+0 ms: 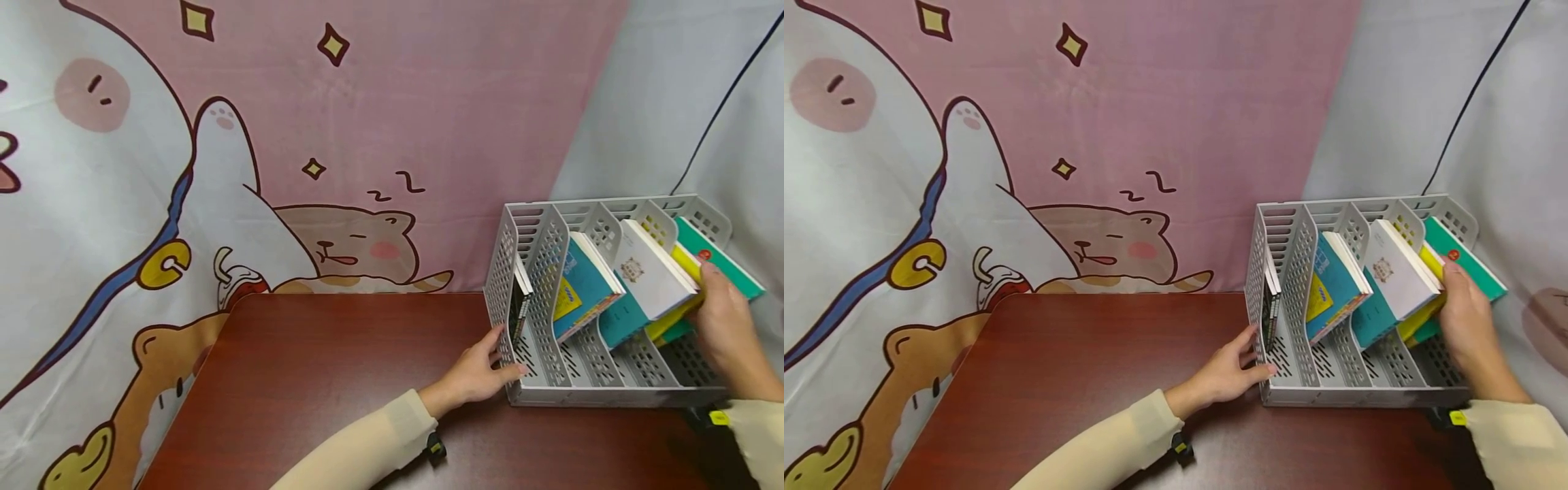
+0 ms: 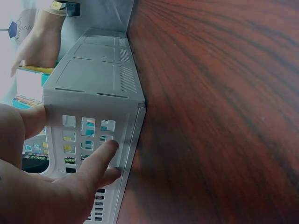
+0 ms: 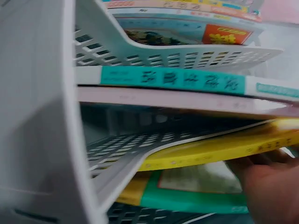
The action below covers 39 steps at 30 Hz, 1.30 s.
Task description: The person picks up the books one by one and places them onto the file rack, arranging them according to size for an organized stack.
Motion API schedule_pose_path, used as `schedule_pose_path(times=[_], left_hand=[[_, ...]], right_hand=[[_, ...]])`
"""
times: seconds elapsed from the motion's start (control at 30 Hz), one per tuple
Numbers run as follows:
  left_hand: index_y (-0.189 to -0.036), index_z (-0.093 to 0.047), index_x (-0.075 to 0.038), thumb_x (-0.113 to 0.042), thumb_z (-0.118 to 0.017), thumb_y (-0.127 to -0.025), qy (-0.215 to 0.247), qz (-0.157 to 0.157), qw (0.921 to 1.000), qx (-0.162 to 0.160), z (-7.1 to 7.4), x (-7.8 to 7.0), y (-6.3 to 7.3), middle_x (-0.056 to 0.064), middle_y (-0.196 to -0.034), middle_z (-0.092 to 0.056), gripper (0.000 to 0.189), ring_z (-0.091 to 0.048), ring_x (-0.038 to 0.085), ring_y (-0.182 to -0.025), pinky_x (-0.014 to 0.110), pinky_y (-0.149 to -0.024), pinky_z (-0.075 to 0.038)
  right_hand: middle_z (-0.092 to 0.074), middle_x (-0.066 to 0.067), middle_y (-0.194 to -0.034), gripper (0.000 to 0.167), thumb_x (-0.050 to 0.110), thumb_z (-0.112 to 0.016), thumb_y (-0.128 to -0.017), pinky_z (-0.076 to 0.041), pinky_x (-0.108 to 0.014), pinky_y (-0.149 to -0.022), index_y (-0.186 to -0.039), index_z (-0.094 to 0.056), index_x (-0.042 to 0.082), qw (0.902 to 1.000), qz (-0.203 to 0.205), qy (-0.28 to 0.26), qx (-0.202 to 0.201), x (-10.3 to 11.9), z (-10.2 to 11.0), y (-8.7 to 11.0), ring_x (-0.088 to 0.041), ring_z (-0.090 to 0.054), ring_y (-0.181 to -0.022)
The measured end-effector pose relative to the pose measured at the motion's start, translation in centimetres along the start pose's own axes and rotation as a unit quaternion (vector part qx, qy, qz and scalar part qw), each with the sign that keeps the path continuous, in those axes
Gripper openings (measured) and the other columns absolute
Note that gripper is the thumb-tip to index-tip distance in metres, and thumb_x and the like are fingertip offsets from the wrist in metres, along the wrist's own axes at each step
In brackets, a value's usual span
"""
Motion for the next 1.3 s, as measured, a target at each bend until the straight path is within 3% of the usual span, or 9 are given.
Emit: schedule_pose_path(times=[0.13,0.23,0.4,0.53,0.63,0.77,0.9,1.07,1.3], left_hand=[[-0.174,-0.034,-0.024,-0.034,-0.082,-0.101,-0.001,-0.004,1.0000,-0.003,-0.1,0.0,-0.2,0.005,-0.177,-0.042,0.088,-0.063,0.028,-0.149,0.029,-0.113,-0.057],[-0.174,-0.035,-0.024,-0.035,-0.082,-0.100,-0.005,-0.004,1.0000,-0.004,-0.1,-0.1,-0.3,0.004,-0.177,-0.043,0.088,-0.063,0.028,-0.148,0.029,-0.113,-0.057],[-0.172,-0.039,-0.025,-0.040,-0.084,-0.097,-0.042,-0.003,0.9990,-0.015,0.3,-0.4,-0.2,0.008,-0.171,-0.053,0.089,-0.065,0.023,-0.146,0.026,-0.114,-0.054],[-0.169,-0.045,-0.028,-0.049,-0.081,-0.097,-0.120,-0.009,0.9920,-0.040,0.9,-0.9,0.0,0.006,-0.162,-0.063,0.083,-0.065,0.019,-0.145,0.029,-0.116,-0.053],[-0.161,-0.058,-0.031,-0.052,-0.075,-0.102,-0.162,-0.024,0.9841,-0.069,1.7,-1.6,0.4,-0.001,-0.154,-0.070,0.065,-0.068,0.018,-0.139,0.033,-0.114,-0.055],[-0.130,-0.080,-0.030,-0.044,-0.069,-0.107,-0.164,-0.062,0.9784,-0.109,3.5,-3.3,1.1,-0.011,-0.120,-0.083,0.029,-0.074,0.006,-0.103,0.025,-0.094,-0.058],[-0.110,-0.083,-0.027,-0.038,-0.068,-0.109,-0.161,-0.102,0.9732,-0.129,5.8,-5.2,2.2,-0.015,-0.079,-0.072,0.019,-0.056,-0.003,-0.066,0.018,-0.069,-0.048],[-0.108,-0.081,-0.027,-0.037,-0.066,-0.110,-0.187,-0.129,0.9614,-0.156,9.0,-7.3,4.2,-0.015,-0.076,-0.068,0.018,-0.054,-0.003,-0.062,0.019,-0.066,-0.047],[-0.098,-0.078,-0.026,-0.034,-0.065,-0.109,-0.281,-0.134,0.9238,-0.223,14.2,-9.9,7.5,-0.014,-0.069,-0.063,0.019,-0.050,0.004,-0.056,0.026,-0.059,-0.045]], right_hand=[[-0.062,0.028,-0.108,0.046,0.044,-0.038,-0.120,-0.050,-0.013,-0.058,-0.161,-0.058,0.034,0.9871,-0.009,0.145,-0.068,1.8,0.5,0.3,0.009,-0.058,-0.078],[-0.068,0.025,-0.134,0.045,0.048,-0.042,-0.119,-0.049,-0.008,-0.060,-0.159,-0.060,0.038,0.9780,-0.042,0.175,-0.105,3.2,0.6,0.6,0.008,-0.056,-0.084],[-0.055,0.023,-0.164,0.044,0.047,-0.042,-0.119,-0.048,-0.004,-0.099,-0.157,-0.061,0.038,0.9702,-0.068,0.174,-0.155,5.3,-0.1,1.4,0.007,-0.060,-0.121],[-0.065,0.019,-0.156,0.042,0.041,-0.044,-0.120,-0.041,-0.015,-0.123,-0.149,-0.071,0.028,0.9701,-0.036,0.133,-0.200,7.2,-1.0,2.3,0.006,-0.063,-0.139],[-0.071,0.019,-0.148,0.042,0.040,-0.044,-0.120,-0.036,-0.020,-0.129,-0.142,-0.075,0.024,0.9660,-0.010,0.140,-0.217,8.8,-1.8,3.5,0.007,-0.065,-0.132],[-0.082,0.017,-0.123,0.041,0.037,-0.046,-0.119,-0.045,-0.017,-0.118,-0.127,-0.080,0.015,0.9713,0.034,0.158,-0.175,10.5,-3.5,5.5,0.006,-0.072,-0.105],[-0.079,0.013,-0.088,0.034,0.019,-0.054,-0.117,-0.059,-0.009,-0.081,-0.103,-0.077,-0.002,0.9786,0.132,0.149,-0.050,11.6,-6.5,7.2,0.000,-0.075,-0.074],[-0.071,0.011,-0.072,0.028,-0.001,-0.065,-0.107,-0.054,-0.009,-0.065,-0.084,-0.077,0.011,0.9534,0.237,0.174,0.067,12.5,-11.0,9.6,0.001,-0.065,-0.064],[-0.049,0.017,-0.064,0.046,0.003,-0.073,-0.100,-0.035,-0.010,-0.061,-0.068,-0.057,0.032,0.9088,0.348,0.225,0.049,14.5,-15.8,11.7,0.008,-0.041,-0.059]])
Point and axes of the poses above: each hand's wrist, its own y-axis away from the middle knuckle, its own z-axis out of the back of the hand, x = y × z, the point moved 5 cm from there along -y, towards the middle knuckle
